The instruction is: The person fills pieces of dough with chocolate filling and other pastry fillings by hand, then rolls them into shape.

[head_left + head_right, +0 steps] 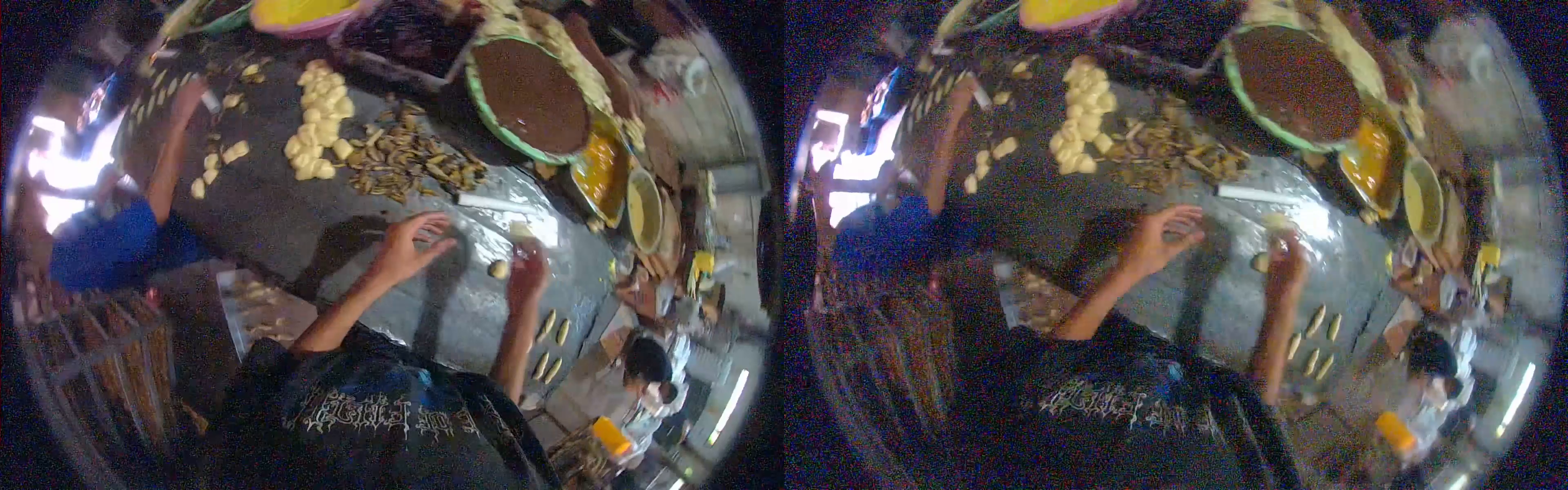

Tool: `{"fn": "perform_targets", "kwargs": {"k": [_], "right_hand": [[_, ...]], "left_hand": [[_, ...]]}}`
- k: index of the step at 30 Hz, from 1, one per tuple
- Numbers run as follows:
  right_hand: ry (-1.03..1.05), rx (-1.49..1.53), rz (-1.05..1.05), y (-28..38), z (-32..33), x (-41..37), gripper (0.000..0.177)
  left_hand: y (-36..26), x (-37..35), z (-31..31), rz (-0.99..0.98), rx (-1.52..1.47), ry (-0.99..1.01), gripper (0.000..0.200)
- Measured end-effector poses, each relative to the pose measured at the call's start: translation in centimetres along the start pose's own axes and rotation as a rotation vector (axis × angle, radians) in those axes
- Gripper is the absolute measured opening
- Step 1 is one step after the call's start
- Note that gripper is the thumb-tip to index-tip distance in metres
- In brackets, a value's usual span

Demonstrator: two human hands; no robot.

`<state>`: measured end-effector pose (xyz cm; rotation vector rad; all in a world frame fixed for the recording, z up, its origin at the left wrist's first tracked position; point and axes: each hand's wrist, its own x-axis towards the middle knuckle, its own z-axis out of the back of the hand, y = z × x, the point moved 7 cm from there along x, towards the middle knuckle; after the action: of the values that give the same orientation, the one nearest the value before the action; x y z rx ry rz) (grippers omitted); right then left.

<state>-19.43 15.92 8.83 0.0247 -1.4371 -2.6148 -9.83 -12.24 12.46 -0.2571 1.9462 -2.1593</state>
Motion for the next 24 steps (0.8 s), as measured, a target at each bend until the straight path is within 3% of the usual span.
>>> {"fn": "perform_targets", "kwargs": {"k": [1, 2, 3, 4, 6, 7, 10, 11, 13, 15, 18, 21, 24], "right_hand": [[0.094, -0.154, -0.024, 1.8, -1.6, -2.5, 0.035], [0.162, 0.041, -0.126, 3.8, -3.1, -4.6, 0.035], [0.133, 0.401, -0.209, 6.5, -3.8, -6.0, 0.031], [0.098, 0.766, -0.272, 7.8, -3.6, -6.8, 0.027], [0.08, 0.696, -0.174, 8.7, -0.2, -8.3, 0.027], [0.075, 0.662, -0.127, 8.8, 1.3, -9.1, 0.028], [-0.003, 0.7, -0.011, 7.8, 5.7, -10.7, 0.027], [0.014, 0.654, -0.03, 6.9, 6.9, -11.2, 0.025], [0.073, 0.806, -0.099, 6.7, 8.4, -12.6, 0.023], [0.148, 0.914, -0.152, 6.6, 8.7, -14.4, 0.015], [0.171, 0.915, -0.033, 6.4, 9.7, -16.5, 0.029], [0.158, 0.924, -0.009, 5.4, 10.0, -17.7, 0.052], [0.437, 1.784, -0.187, 5.8, 9.9, -18.3, 0.069]], "left_hand": [[-1.4, -0.4, -2.0, -0.028, -0.023, 0.02, 0.027], [-2.3, -0.8, -3.9, -0.055, -0.046, 0.043, 0.026], [-3.3, -1.0, -4.8, -0.209, 0.108, -0.048, 0.022], [-3.5, -1.5, -6.0, -0.165, 0.047, -0.013, 0.021], [-4.3, -2.7, -7.4, -0.071, -0.056, 0.048, 0.02], [-6.1, -3.7, -7.9, -0.059, 0.049, 0.131, 0.021], [-7.3, -5.8, -10.3, -0.141, -0.01, 0.083, 0.027], [-7.3, -6.6, -10.9, -0.093, -0.037, -0.022, 0.033], [-13.7, -8.7, -13.0, -0.427, 0.122, -0.108, 0.036], [-18.7, -11.5, -15.7, -0.673, 0.205, -0.012, 0.026], [-22.4, -15.2, -19.3, -0.953, 0.161, 0.31, 0.013], [-21.4, -15.0, -20.3, -0.885, -0.049, 0.353, 0.01], [-18.4, -13.7, -21.8, -0.893, 0.027, 0.422, 0.011]]}}
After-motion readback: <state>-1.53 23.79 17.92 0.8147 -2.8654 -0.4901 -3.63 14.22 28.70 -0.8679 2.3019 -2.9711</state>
